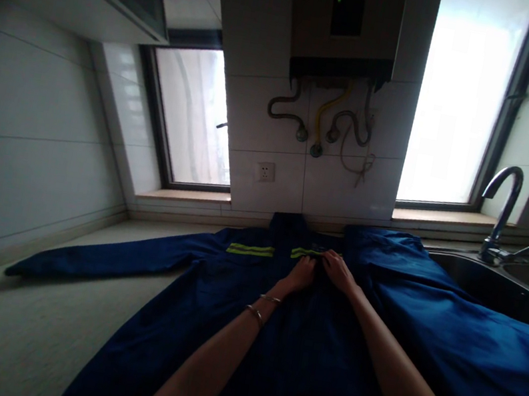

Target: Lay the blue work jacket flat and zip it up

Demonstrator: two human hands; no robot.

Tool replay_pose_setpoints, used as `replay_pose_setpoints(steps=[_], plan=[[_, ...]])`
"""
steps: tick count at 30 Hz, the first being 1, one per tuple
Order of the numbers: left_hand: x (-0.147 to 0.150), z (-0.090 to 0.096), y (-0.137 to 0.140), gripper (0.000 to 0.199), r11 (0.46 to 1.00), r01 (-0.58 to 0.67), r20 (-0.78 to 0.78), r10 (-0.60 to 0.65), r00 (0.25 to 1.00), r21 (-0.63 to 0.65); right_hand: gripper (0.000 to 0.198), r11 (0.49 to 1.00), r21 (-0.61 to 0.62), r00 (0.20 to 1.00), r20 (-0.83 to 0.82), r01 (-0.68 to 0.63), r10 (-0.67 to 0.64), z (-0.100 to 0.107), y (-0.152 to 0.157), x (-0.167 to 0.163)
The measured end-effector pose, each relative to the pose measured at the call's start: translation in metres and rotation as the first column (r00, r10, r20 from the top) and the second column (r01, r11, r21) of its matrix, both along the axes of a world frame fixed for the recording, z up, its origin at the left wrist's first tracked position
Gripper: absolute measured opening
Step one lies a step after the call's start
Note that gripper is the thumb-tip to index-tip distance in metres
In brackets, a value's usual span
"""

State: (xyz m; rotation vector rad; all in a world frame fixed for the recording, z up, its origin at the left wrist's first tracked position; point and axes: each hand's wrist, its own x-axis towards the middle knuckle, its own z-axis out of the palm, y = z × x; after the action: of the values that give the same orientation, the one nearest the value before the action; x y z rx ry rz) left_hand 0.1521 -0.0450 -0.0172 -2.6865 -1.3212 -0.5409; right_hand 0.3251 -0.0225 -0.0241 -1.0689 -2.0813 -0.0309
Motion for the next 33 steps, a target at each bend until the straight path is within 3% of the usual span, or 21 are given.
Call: replay_pose_setpoints(steps=[5,10,16,24,33], plan=[[0.001,0.006,-0.006,0.029,0.982,-0.138,0.132,0.12,0.984,0.131,0.025,0.999,0.039,0.999,-0.037,-0.014,0.016,0.01,-0.006,-0.007],[-0.008,0.013,-0.006,0.021,0.963,-0.119,0.148,0.084,0.985,0.243,0.023,0.996,0.077,0.995,-0.089,-0.034,0.041,0.014,-0.006,-0.007],[-0.012,0.015,-0.004,0.021,0.975,-0.09,0.175,0.054,0.983,0.201,0.024,0.995,0.081,0.983,-0.167,-0.063,0.076,0.012,-0.003,-0.006],[-0.015,0.021,-0.011,0.023,0.973,-0.112,0.243,0.061,0.968,0.2,0.024,0.998,0.003,0.986,-0.154,-0.067,0.067,0.012,-0.008,-0.012],[-0.015,0.023,-0.017,0.027,0.952,-0.152,0.178,0.106,0.978,0.266,0.022,0.997,-0.06,0.999,0.023,0.05,-0.048,0.022,-0.024,-0.015]])
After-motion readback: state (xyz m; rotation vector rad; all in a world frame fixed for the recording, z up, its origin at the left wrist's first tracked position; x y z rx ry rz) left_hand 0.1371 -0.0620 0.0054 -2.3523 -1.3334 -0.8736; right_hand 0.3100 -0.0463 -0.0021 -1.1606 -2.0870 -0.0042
